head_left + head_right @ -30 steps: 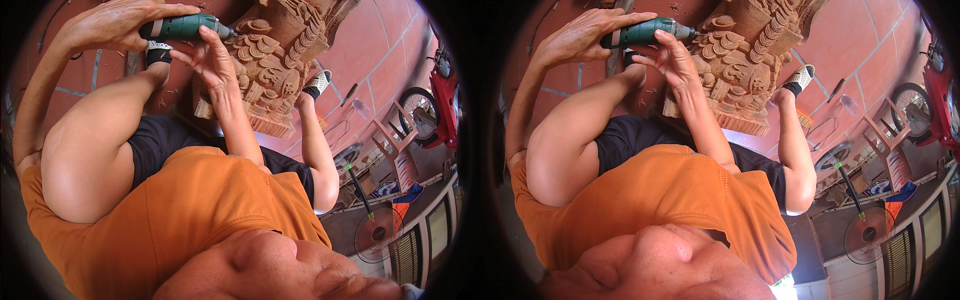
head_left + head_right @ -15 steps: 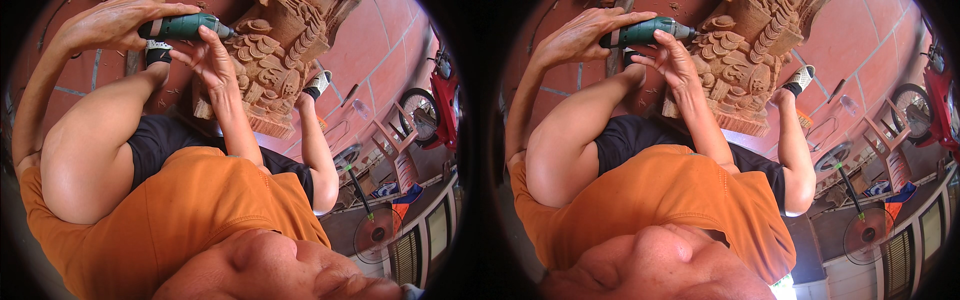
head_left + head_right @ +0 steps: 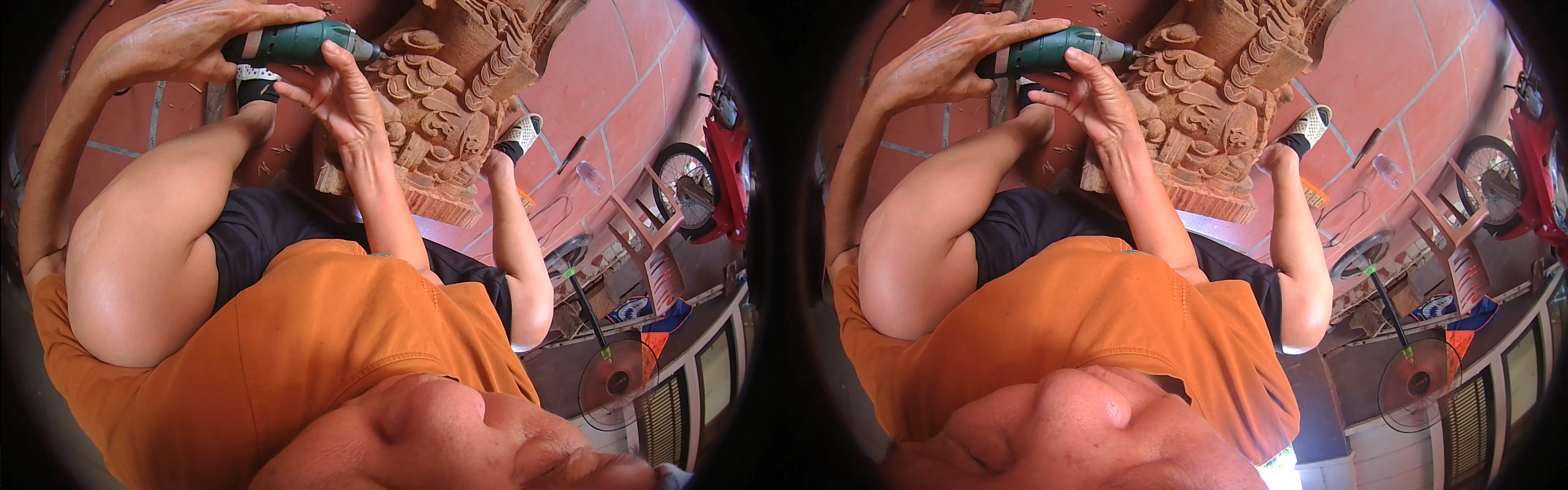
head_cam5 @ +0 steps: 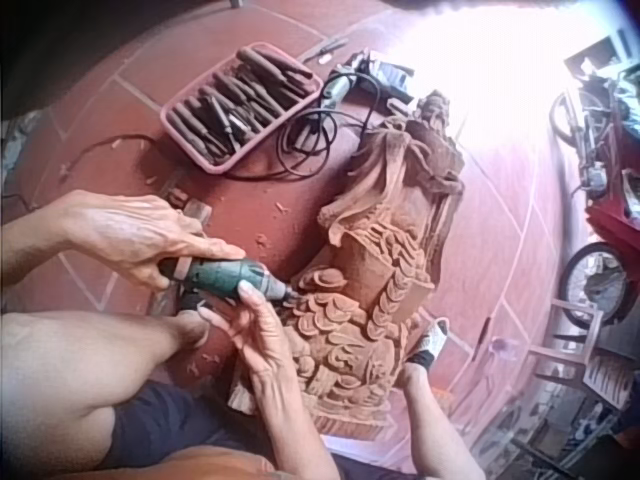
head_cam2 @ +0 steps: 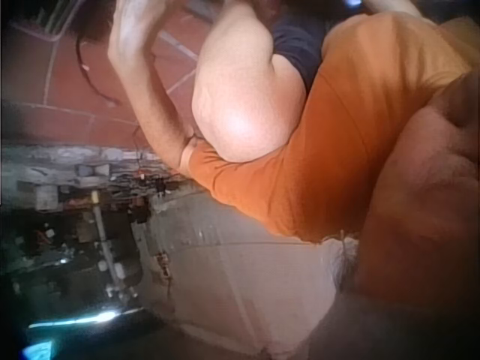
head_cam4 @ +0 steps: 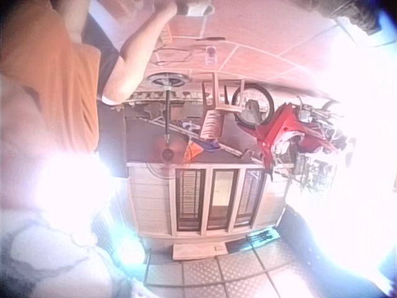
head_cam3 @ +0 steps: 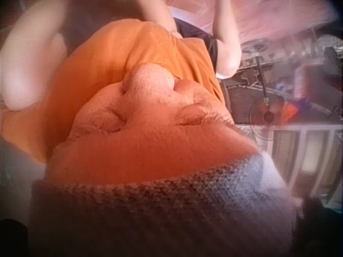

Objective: The person uses a handheld rotary carving tool to refine details on a wooden sculpture. They hold the tool with both hands and carefully work on the surface of the piece, which is positioned between their legs while sitting on the floor.

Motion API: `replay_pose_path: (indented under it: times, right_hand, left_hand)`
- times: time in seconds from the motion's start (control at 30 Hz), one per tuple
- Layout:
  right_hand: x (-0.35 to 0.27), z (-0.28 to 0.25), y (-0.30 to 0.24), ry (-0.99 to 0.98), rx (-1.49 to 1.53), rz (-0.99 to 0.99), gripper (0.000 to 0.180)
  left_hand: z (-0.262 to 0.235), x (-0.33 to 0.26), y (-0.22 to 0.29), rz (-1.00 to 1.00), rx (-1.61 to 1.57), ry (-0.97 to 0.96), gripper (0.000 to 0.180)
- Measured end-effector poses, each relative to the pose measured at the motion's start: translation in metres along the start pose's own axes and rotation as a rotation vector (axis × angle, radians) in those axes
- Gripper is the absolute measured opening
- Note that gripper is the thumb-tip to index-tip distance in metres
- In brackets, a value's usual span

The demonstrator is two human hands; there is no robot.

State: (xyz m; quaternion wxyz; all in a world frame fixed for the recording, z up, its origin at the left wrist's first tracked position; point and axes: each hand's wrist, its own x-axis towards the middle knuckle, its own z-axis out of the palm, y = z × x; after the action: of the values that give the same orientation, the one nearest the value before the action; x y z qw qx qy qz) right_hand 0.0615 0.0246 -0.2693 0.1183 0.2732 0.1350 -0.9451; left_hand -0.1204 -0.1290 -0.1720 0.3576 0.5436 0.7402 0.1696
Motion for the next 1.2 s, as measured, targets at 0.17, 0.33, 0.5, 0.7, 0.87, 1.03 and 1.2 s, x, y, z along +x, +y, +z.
replay_pose_path:
  times: [0.17,0.33,0.5,0.7,0.87,1.03,1.2]
  right_hand:
    - [0.0,-0.001,0.0,0.004,0.004,-0.012,0.062]
    - [0.001,-0.001,0.001,-0.005,0.01,0.004,0.062]
    - [0.0,0.002,0.0,-0.002,0.001,0.0,0.062]
    - [0.0,0.0,0.0,0.002,0.01,0.008,0.062]
    - [0.0,0.0,0.0,0.0,0.007,0.005,0.062]
    - [0.0,0.0,0.0,0.002,0.002,0.008,0.062]
    - [0.0,0.0,0.0,0.003,0.004,0.009,0.062]
  left_hand:
    - [-0.035,0.011,0.019,0.002,0.028,-0.206,0.085]
    - [-0.003,0.001,0.002,-0.024,0.0,-0.03,0.088]
    - [-0.002,0.002,0.001,-0.016,-0.012,-0.024,0.088]
    - [-0.003,0.002,0.002,-0.037,-0.015,-0.036,0.089]
    - [0.0,0.001,0.001,-0.026,-0.001,-0.025,0.089]
    - [-0.001,0.001,0.001,-0.004,-0.002,-0.019,0.089]
    - [-0.002,0.001,0.0,0.013,-0.003,-0.012,0.088]
